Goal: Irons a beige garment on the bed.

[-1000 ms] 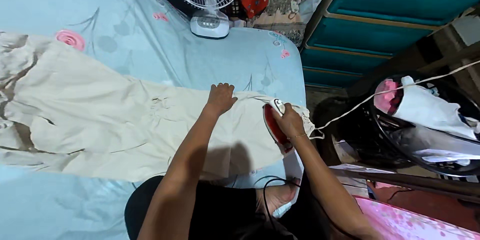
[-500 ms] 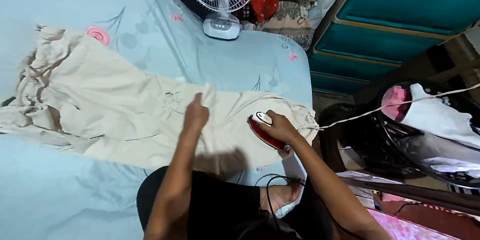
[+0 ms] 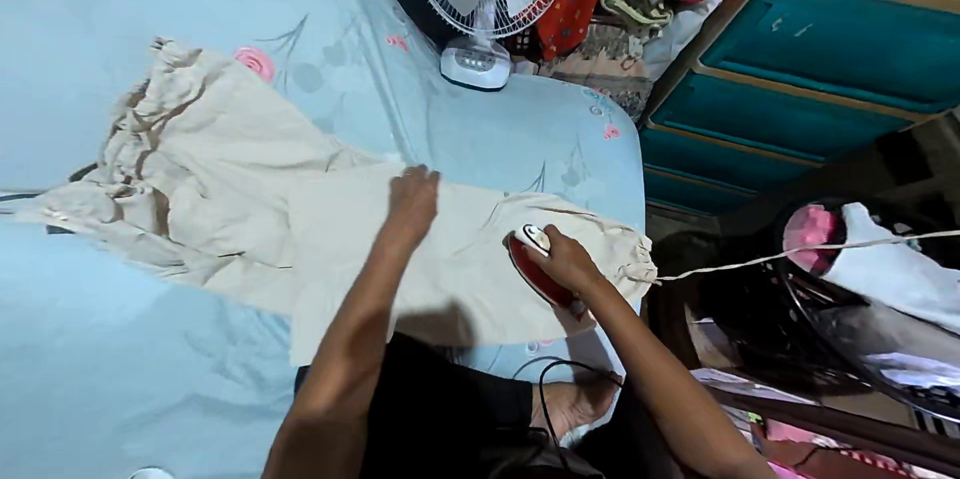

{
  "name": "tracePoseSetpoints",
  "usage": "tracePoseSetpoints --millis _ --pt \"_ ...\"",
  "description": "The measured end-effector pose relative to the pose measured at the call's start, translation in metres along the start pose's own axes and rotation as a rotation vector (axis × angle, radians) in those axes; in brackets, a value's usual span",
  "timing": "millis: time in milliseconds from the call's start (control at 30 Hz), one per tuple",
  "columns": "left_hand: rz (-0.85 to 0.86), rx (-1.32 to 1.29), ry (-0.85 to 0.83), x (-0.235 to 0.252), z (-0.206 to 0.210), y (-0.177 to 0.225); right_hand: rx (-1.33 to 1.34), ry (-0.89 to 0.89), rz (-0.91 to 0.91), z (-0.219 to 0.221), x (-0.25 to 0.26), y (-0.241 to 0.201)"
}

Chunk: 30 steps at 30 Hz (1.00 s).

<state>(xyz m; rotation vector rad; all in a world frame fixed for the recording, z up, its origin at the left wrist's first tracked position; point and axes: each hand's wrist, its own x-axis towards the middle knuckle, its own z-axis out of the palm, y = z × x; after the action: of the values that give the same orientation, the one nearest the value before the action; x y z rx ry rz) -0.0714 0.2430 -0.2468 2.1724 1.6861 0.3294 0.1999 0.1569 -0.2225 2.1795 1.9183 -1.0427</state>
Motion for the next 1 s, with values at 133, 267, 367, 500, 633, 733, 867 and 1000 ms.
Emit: tracePoseSetpoints --millis 133,267,367,500,633,733,867,1000 --pt "0.065 0.003 -0.121 0.054 0.069 0.003 0.007 0.005 -0.012 0.006 -0.023 0.023" --pt "0.046 0.020 -0.173 0.077 0.089 0.004 -0.002 -0.014 -0.036 0.008 -0.022 0.025" --pt "0.047 0.002 -0.180 0.079 0.062 0.004 -0.003 -0.019 -0.061 0.008 -0.018 0.017" --pt "-0.005 -0.064 -0.160 0.072 0.028 -0.006 0.005 -0.005 -0.037 0.007 -0.007 -0.005" --pt "-0.008 -0.047 -0.153 0.066 0.026 -0.002 0.029 0.041 0.019 0.005 0.018 -0.038" --pt "-0.019 -0.080 -0.089 0.056 0.029 0.000 0.080 0.107 0.059 0.006 0.052 -0.058" --pt "-0.091 -0.196 -0.038 0.019 0.023 0.000 0.164 0.214 0.035 0.011 0.091 -0.072" --pt "-0.144 -0.265 -0.160 -0.041 0.025 0.004 0.119 0.157 0.058 0.005 0.092 -0.077"
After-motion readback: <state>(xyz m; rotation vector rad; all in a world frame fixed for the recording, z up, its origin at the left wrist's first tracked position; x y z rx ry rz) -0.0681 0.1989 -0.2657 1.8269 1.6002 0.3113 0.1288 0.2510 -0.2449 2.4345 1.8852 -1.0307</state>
